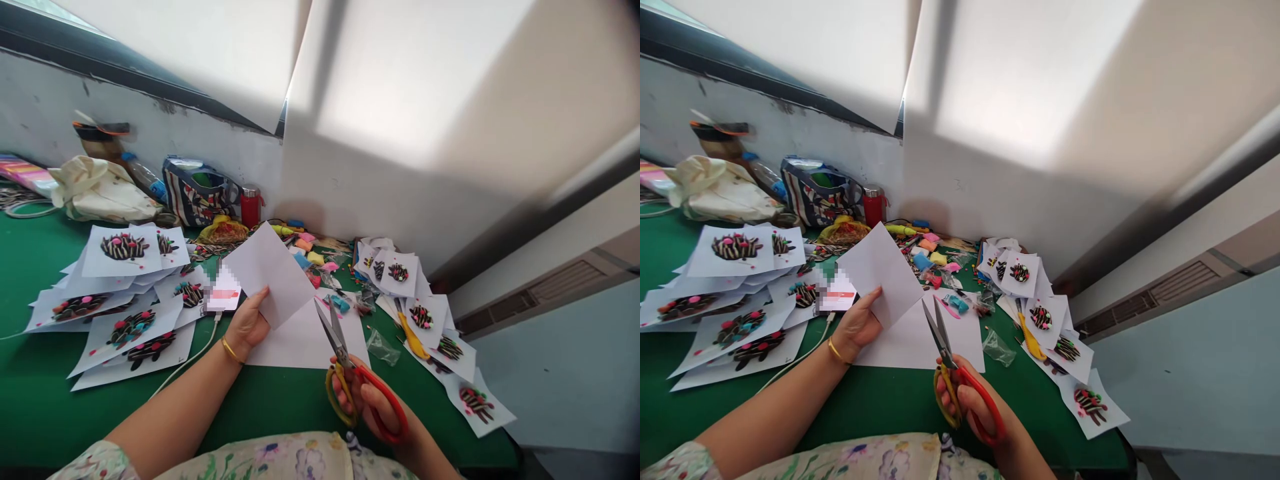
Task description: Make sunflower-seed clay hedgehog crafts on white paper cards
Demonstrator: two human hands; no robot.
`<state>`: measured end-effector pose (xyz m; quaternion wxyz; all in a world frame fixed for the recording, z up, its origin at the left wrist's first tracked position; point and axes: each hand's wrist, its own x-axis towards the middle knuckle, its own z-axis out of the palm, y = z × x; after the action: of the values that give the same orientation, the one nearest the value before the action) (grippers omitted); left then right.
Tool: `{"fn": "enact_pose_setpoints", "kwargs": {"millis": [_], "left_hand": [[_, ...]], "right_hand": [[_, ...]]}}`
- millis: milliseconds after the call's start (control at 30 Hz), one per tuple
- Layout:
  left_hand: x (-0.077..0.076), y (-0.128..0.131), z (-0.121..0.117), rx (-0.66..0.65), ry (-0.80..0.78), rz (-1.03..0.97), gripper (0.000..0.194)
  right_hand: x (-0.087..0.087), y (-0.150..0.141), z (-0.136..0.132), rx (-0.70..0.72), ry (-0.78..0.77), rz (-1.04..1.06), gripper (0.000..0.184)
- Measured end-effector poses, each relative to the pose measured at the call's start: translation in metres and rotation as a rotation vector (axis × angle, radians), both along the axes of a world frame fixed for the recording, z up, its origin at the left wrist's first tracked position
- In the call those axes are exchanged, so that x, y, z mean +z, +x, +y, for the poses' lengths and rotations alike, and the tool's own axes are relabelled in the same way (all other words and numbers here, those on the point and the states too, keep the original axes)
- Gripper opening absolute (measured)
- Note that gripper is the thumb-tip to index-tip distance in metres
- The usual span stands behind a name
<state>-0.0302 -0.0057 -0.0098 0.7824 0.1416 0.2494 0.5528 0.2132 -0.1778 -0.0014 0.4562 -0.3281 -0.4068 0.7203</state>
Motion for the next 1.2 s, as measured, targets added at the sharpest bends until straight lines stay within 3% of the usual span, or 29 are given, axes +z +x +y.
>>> {"fn": "enact_pose_setpoints", "kwargs": {"millis": [300, 700, 933, 1200], "left_hand": [[-0.001, 0.0, 0.001, 0.033, -0.018, 0.007, 0.041], [0.004, 0.002, -0.002, -0.029, 0.037, -0.007, 0.045], [0.0, 0.0, 0.001, 0.056, -0.042, 0.043, 0.044], [-0.001, 0.001, 0.001, 0.042, -0.02, 0.021, 0.042]], "right_hand": [[-0.003, -0.001, 0.001, 0.013, -0.033, 0.032, 0.052], [-0.009, 0.001, 0.006, -0.008, -0.017, 0.029, 0.054], [-0.003, 0.001, 0.003, 0.017, 0.009, -0.004, 0.054], [-0.004, 0.0, 0.003, -0.009, -0.016, -0.005, 0.054]]}}
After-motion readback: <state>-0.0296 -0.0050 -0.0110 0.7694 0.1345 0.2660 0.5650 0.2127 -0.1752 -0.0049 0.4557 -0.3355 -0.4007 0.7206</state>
